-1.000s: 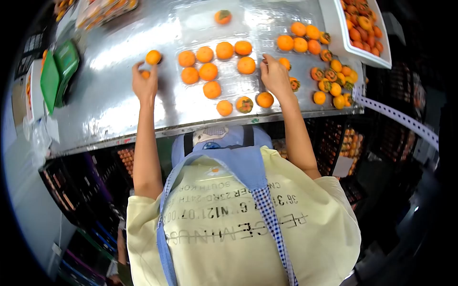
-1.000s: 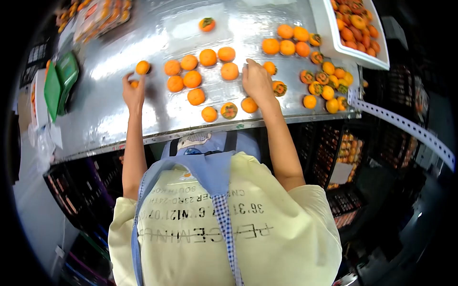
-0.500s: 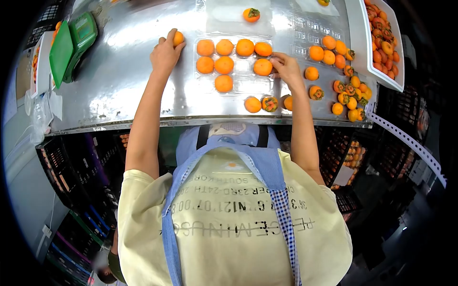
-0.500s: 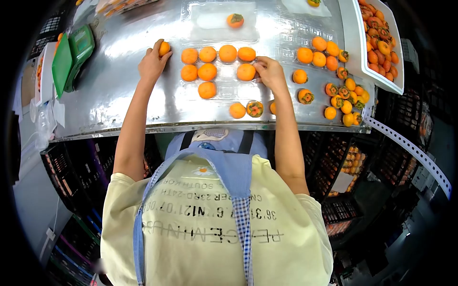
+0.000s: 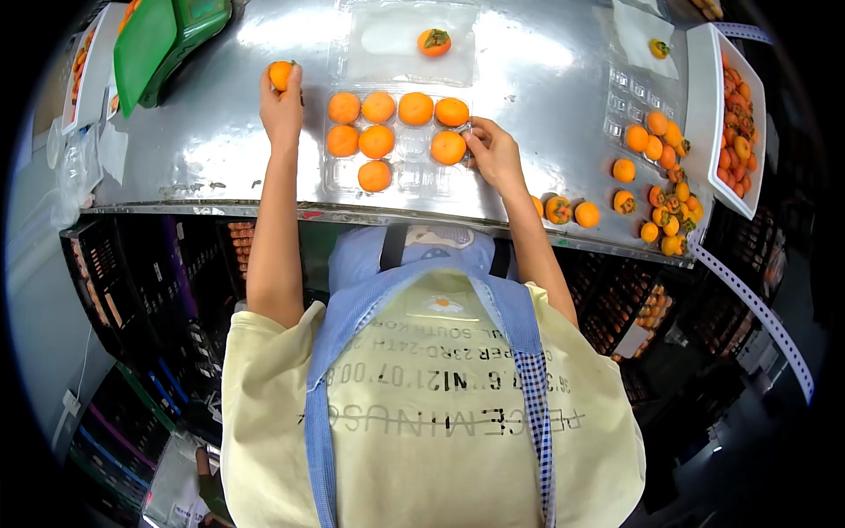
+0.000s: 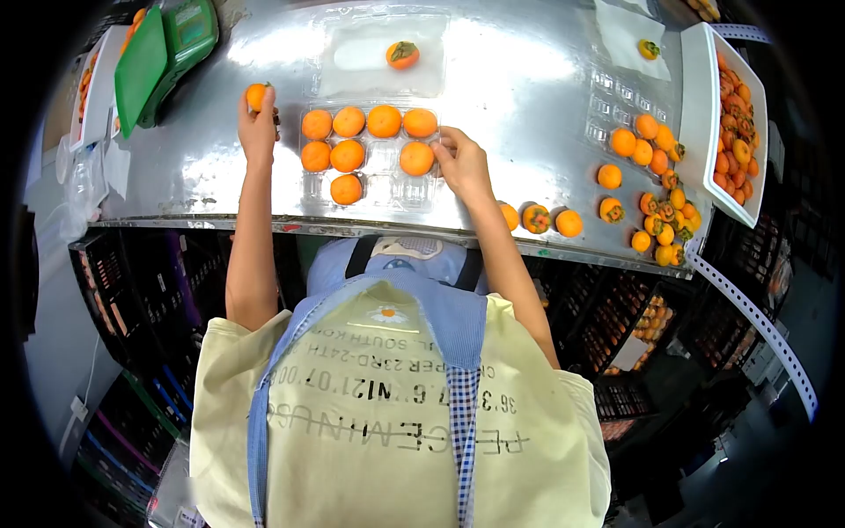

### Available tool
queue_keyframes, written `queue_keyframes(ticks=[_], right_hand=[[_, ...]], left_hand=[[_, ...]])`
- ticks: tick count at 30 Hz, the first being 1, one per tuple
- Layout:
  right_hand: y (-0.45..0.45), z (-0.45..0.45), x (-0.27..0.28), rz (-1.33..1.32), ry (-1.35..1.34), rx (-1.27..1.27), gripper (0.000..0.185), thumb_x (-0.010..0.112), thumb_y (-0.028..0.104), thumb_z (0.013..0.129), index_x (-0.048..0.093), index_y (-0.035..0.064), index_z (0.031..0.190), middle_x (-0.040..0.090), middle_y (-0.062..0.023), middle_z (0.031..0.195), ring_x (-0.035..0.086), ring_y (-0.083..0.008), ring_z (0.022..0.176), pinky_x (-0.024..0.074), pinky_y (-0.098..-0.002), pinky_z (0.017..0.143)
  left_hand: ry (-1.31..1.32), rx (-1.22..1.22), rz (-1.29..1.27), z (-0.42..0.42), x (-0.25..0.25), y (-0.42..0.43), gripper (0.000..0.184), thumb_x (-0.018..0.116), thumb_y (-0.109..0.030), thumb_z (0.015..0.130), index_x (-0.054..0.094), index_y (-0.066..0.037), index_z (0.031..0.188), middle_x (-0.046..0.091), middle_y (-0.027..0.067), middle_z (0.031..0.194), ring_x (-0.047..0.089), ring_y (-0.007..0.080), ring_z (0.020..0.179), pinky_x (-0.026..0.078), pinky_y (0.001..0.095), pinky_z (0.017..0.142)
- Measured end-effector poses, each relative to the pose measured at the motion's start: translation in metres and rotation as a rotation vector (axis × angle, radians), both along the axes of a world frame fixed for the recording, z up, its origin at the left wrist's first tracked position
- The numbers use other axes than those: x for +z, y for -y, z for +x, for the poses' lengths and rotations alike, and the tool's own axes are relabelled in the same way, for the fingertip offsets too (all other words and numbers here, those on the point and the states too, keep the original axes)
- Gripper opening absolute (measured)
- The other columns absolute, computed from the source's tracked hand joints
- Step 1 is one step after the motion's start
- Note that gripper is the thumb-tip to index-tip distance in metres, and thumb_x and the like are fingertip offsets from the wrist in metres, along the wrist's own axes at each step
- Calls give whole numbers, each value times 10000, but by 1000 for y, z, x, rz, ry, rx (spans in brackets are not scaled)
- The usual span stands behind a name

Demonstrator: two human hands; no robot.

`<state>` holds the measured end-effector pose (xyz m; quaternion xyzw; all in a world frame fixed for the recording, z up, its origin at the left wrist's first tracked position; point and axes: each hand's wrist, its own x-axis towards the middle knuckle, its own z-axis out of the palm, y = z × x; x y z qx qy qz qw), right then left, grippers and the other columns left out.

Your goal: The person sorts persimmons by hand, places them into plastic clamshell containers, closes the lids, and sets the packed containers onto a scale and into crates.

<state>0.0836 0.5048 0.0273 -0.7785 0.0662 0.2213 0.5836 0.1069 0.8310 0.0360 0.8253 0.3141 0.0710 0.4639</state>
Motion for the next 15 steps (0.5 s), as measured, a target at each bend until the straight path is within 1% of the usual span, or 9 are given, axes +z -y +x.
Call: queue_keyframes(ticks=[1, 2, 3, 6, 7, 11, 12, 13, 15], right_hand=[[-4, -1, -1, 2, 3, 7, 311, 581, 86, 866, 563, -34, 1153, 654, -146, 873, 627, -150, 633, 512, -265, 519], [-3, -1, 3, 14, -22, 32, 324, 594, 140, 866, 572, -19, 1147, 661, -144, 887, 641, -181, 676, 516, -285, 579], [-1, 0, 5, -117, 60, 60, 336, 604, 163, 862, 576, -13, 1146, 663, -145, 899, 642, -191, 695, 515, -293, 598], [0, 5, 22, -446, 327, 67, 391, 640, 260, 841, 592, 17, 1143, 665, -152, 961, 644, -231, 820, 506, -333, 699], [-4, 9, 34, -346, 328, 50, 389, 640, 258, 843, 590, 21, 1148, 663, -147, 973, 640, -223, 848, 505, -338, 708], [-19, 23, 74, 78, 266, 81, 494, 655, 255, 840, 499, 56, 1264, 592, -154, 1145, 587, -220, 1024, 484, -342, 816], [-25, 25, 73, 198, 264, 88, 530, 662, 258, 837, 471, 63, 1291, 568, -159, 1180, 574, -225, 1042, 478, -338, 837], [-25, 27, 73, 318, 263, 95, 567, 669, 260, 834, 443, 69, 1317, 544, -165, 1215, 561, -230, 1061, 472, -334, 858], [-13, 31, 65, 233, 195, 132, 611, 683, 243, 825, 401, 77, 1342, 520, -159, 1211, 540, -232, 1069, 456, -329, 892]], left_hand=[[32, 68, -260, -4, 18, 1, 522, 520, -517, 879, 479, -124, 1219, 601, 47, 748, 619, 189, 712, 464, 290, 498], [150, 89, -548, -7, 37, 12, 454, 489, -510, 907, 517, -101, 1100, 561, 17, 758, 565, 113, 681, 372, 198, 403], [183, 44, -886, -12, 41, 12, 460, 454, -491, 928, 503, -69, 1103, 562, 40, 819, 576, 132, 731, 383, 200, 389], [190, -164, -1434, -15, 53, 36, 543, 376, -494, 951, 445, -33, 1230, 546, 55, 854, 553, 146, 709, 370, 171, 369], [160, -251, -1551, -15, 54, 47, 573, 353, -496, 956, 417, -27, 1279, 541, 60, 851, 543, 150, 699, 365, 165, 363], [-96, -432, -1680, -10, 52, 96, 611, 324, -521, 953, 404, -32, 1311, 542, 58, 842, 530, 142, 679, 326, 162, 328], [-179, -572, -1716, -8, 45, 103, 579, 330, -519, 952, 433, -62, 1292, 555, 44, 884, 528, 128, 730, 415, 197, 424], [-288, -506, -1649, -5, 49, 117, 557, 336, -513, 953, 435, -79, 1288, 557, 42, 926, 534, 131, 784, 447, 232, 495], [-491, -373, -1499, 0, 62, 155, 515, 347, -501, 955, 439, -112, 1280, 560, 36, 1012, 546, 136, 890, 511, 302, 635]])
